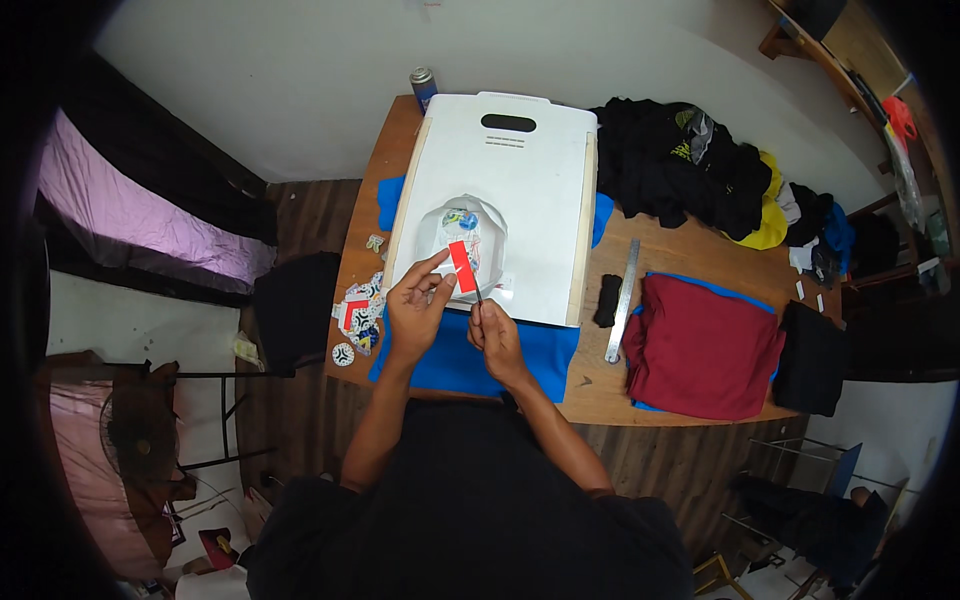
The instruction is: Positioning a logo on a blue t-shirt using a ruler and trimming stickers with scissors.
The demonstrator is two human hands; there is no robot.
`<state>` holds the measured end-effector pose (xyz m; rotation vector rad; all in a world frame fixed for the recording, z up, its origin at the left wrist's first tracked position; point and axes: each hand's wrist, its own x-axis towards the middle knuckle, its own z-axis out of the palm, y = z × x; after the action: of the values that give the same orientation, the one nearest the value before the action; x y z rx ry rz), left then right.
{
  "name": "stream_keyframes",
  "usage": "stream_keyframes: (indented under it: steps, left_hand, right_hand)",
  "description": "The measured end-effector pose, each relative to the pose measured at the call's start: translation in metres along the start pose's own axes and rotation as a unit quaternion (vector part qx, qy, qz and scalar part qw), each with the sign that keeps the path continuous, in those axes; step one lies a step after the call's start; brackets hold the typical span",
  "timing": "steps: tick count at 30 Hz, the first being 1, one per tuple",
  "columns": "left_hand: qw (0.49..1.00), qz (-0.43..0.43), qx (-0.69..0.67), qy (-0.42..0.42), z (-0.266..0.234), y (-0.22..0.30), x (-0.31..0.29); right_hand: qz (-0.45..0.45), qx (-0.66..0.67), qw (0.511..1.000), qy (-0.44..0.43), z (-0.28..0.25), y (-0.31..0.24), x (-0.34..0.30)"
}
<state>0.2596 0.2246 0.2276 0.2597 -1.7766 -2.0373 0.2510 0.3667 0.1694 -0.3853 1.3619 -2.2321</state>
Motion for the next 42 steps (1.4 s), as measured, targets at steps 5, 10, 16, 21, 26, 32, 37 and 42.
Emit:
stream_keyframes:
  steps: [5,10,16,21,26,32,37,42]
  left_hand:
    - [1.000,0.008,0.006,-0.012,-0.002,-0.003,0.000]
    - [1.000,-0.001,0.001,-0.010,-0.001,0.002,-0.002]
    - [1.000,0.001,0.002,-0.015,0.000,0.001,-0.003]
    - [1.000,-0.003,0.006,-0.015,-0.001,0.000,-0.003]
    - [1.000,0.002,0.008,-0.028,-0.002,-0.002,-0.005]
    - [1.000,-0.006,0.003,-0.027,0.000,0.003,-0.006]
    - [1.000,-0.003,0.004,-0.026,-0.002,0.000,-0.007]
    - [1.000,-0.005,-0.003,-0.024,-0.001,0.000,-0.009]
  right_hand:
    - [0.004,0.016,1.000,0.009,0.001,-0.002,0.000]
    - [0.013,0.010,1.000,0.002,0.002,-0.006,0.000]
    - [0.007,0.003,1.000,0.006,0.002,-0.004,0.001]
    - [0.009,0.014,1.000,0.015,0.003,-0.006,0.003]
    - [0.010,0.014,1.000,0.008,0.002,-0.006,0.003]
    - [0.025,0.024,0.999,0.012,0.005,-0.009,0.005]
    - [0.009,0.015,1.000,0.023,0.003,-0.003,0.005]
    - [0.015,0.027,0.999,0.022,0.004,-0.004,0.004]
